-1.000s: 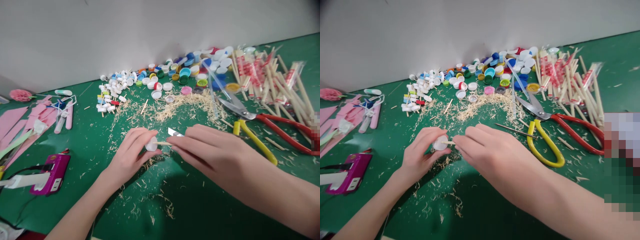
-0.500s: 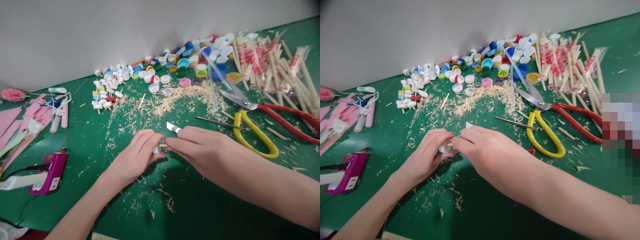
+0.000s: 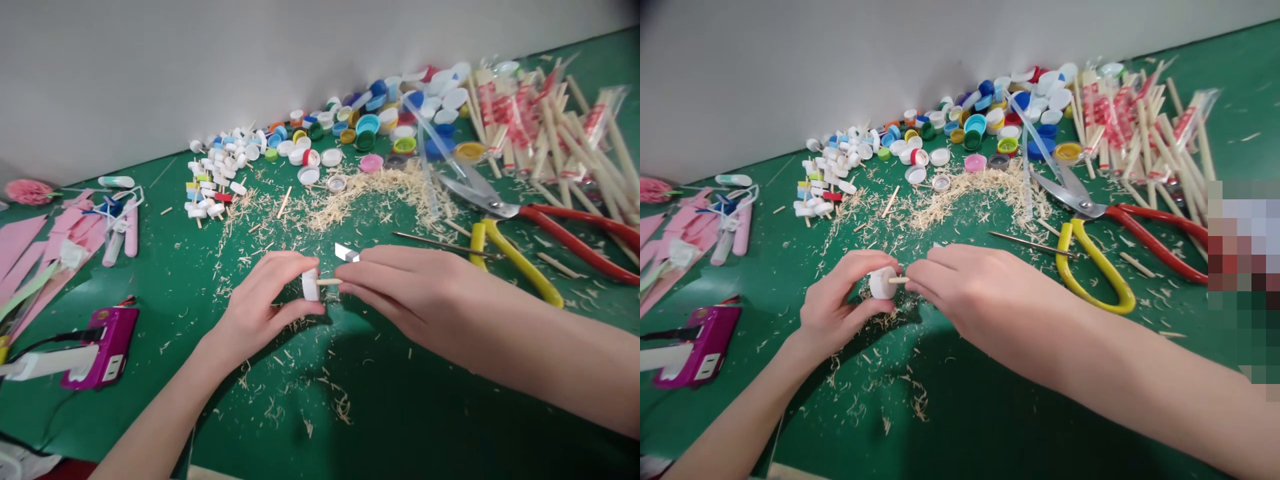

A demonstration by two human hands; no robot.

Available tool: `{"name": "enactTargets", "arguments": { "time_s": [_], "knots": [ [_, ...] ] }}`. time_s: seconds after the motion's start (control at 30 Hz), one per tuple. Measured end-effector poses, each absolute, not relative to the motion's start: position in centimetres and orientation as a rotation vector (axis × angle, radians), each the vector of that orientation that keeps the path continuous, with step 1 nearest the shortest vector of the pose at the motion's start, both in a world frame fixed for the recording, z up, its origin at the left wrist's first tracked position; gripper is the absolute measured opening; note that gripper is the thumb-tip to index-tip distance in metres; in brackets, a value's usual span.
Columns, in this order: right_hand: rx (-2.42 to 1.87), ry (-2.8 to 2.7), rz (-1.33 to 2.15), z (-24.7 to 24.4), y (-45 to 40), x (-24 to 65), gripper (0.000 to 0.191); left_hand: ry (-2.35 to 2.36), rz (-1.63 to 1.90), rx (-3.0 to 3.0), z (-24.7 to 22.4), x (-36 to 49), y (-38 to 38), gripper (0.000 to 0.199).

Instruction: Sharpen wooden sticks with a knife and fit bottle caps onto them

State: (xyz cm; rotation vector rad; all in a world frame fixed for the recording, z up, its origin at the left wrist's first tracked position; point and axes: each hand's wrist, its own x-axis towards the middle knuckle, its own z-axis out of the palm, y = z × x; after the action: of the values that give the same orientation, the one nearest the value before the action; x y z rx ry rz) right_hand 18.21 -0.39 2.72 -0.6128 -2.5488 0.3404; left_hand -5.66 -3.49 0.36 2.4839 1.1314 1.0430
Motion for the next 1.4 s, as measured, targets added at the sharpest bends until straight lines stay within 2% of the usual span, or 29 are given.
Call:
{"name": "enactTargets", "arguments": {
  "time_s": [0.27,0.53,0.97,1.4],
  "knots": [
    [-0.627,-2.541,0.392,2.3,-0.3,18.0,0.026,1.125,1.083,2.518,0.1,-5.0,-4.0,0.033],
    [-0.677,-2.484,0.721,2.9,0.2,17.7,0.022,1.145,1.102,2.519,0.2,-4.3,-4.2,0.034],
    [-0.806,-2.507,0.933,3.4,0.2,17.8,0.029,1.221,1.100,2.471,0.1,-3.8,-4.4,0.025],
    [-0.730,-2.496,0.878,3.3,-0.2,17.6,0.023,1.227,1.080,2.488,0.8,-2.9,-4.2,0.026]
  ]
}}
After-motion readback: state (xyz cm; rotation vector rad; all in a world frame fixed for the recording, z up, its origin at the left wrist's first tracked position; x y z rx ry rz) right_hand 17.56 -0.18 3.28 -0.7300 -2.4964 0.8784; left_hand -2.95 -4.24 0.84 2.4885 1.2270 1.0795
